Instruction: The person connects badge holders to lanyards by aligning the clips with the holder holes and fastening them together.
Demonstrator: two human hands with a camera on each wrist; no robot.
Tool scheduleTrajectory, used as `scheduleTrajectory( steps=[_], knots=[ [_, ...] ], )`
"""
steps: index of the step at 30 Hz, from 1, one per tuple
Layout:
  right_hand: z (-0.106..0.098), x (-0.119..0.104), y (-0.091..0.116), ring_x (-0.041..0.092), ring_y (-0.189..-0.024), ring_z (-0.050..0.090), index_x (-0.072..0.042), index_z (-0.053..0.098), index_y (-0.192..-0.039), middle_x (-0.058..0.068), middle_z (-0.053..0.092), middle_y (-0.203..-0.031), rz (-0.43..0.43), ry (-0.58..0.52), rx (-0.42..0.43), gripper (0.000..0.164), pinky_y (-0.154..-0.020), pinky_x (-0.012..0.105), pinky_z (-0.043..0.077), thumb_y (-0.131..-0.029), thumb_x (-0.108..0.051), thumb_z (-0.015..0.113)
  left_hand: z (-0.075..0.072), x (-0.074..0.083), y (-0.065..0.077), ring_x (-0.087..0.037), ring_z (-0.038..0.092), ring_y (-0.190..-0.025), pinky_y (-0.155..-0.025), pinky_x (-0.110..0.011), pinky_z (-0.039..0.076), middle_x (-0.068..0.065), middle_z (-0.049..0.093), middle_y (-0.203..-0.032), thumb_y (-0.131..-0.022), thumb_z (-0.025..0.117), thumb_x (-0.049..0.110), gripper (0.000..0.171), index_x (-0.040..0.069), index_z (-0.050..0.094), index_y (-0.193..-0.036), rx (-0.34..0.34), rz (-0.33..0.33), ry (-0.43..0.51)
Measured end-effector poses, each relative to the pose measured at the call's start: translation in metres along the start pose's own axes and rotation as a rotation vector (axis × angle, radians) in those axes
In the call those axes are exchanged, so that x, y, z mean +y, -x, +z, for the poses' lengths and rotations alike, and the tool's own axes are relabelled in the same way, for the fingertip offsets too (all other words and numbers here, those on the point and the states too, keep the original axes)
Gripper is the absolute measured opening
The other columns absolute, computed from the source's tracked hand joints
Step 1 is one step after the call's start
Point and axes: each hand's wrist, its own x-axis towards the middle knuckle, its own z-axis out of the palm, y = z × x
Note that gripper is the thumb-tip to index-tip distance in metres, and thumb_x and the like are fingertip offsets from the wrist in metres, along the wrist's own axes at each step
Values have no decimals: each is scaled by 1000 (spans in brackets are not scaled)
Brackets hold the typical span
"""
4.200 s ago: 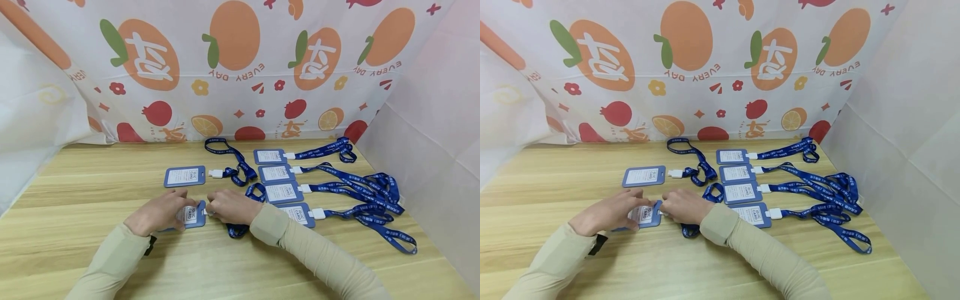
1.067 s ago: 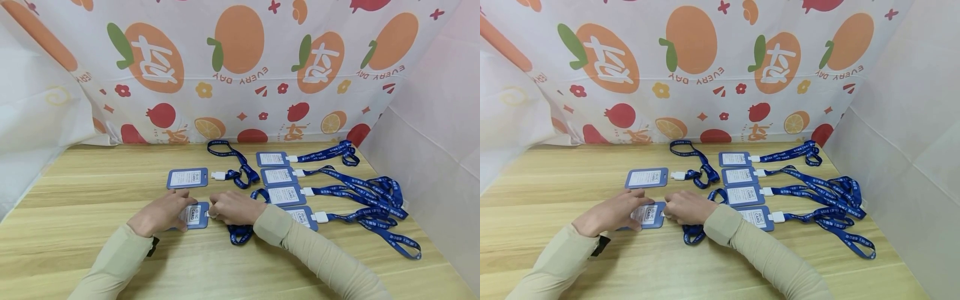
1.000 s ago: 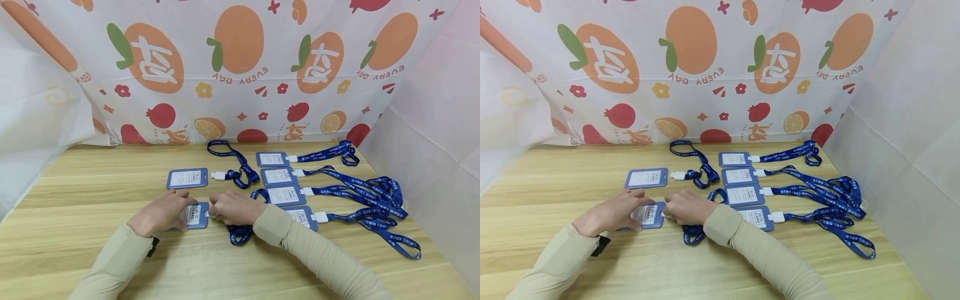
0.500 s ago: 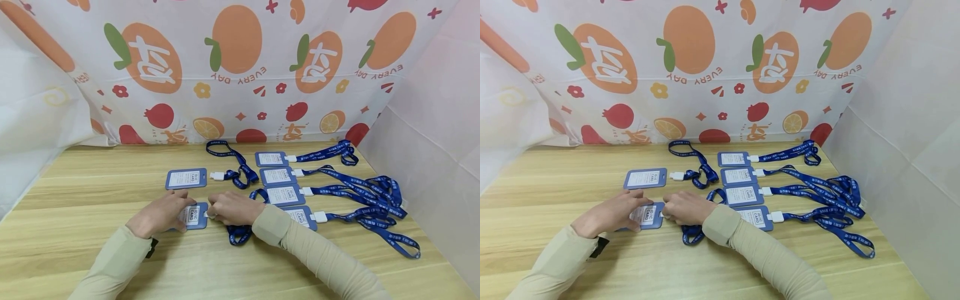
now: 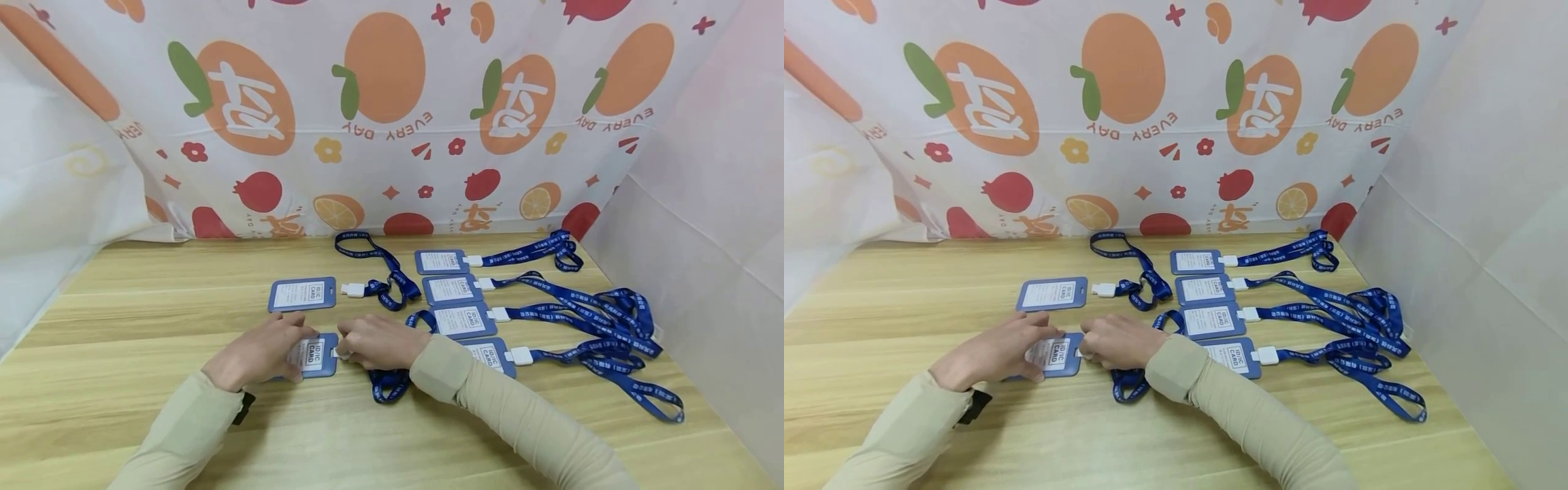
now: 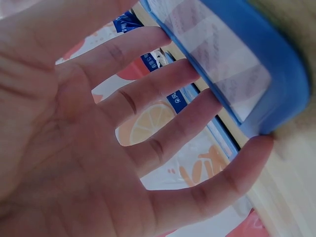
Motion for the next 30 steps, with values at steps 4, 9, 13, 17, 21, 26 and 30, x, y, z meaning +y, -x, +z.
scheduleTrajectory(
  steps=[4, 9, 13, 17, 21, 26, 30],
  knots=[
    [0, 0, 0, 7, -72, 50, -11, 77, -119, 3, 61, -97, -6, 6, 3, 22, -62, 8, 38, -98, -13, 69, 0, -1, -1, -24, 48, -90, -82, -43, 50, -3, 54, -101, -66, 95, 18, 63, 2, 71, -122, -4, -2, 8],
    [1, 0, 0, 6, -71, 50, -12, 77, -120, 3, 61, -97, -9, 22, -1, 23, -62, 7, 38, -98, -13, 69, 0, 0, -2, -24, 49, -91, -83, -44, 50, -3, 55, -103, -64, 95, 18, 63, 2, 72, -120, -6, -8, 11],
    [0, -1, 0, 6, -71, 50, -12, 77, -120, 3, 61, -97, -8, 32, 1, 23, -62, 7, 38, -98, -14, 69, 0, 0, -2, -25, 49, -92, -83, -44, 51, -5, 56, -105, -63, 96, 17, 64, 2, 72, -120, -5, -13, 18],
    [1, 0, 0, 6, -72, 50, -12, 77, -120, 3, 62, -98, -7, 32, 3, 23, -63, 7, 38, -98, -14, 69, -1, 1, -3, -26, 49, -92, -83, -44, 51, -4, 56, -104, -63, 96, 17, 63, 2, 72, -120, -9, -18, 28],
    [2, 0, 0, 6, -72, 51, -12, 76, -120, 3, 62, -99, -3, 29, -2, 23, -63, 6, 39, -98, -13, 69, 0, 1, -2, -25, 48, -92, -82, -44, 50, -3, 54, -102, -64, 95, 17, 62, 3, 72, -120, -16, -30, 35],
    [1, -1, -1, 6, -73, 51, -12, 77, -119, 4, 63, -100, -2, 32, -1, 23, -65, 6, 39, -98, -13, 69, -1, 0, -2, -25, 47, -91, -81, -43, 50, -3, 54, -101, -64, 95, 17, 61, 3, 73, -119, -10, -23, 46],
    [1, -1, -1, 6, -73, 52, -12, 77, -118, 4, 64, -101, 4, 32, -4, 22, -66, 6, 40, -98, -13, 69, -1, 1, -1, -24, 47, -89, -80, -42, 50, -2, 53, -100, -64, 95, 16, 60, 2, 73, -118, -2, -8, 43]
  ],
)
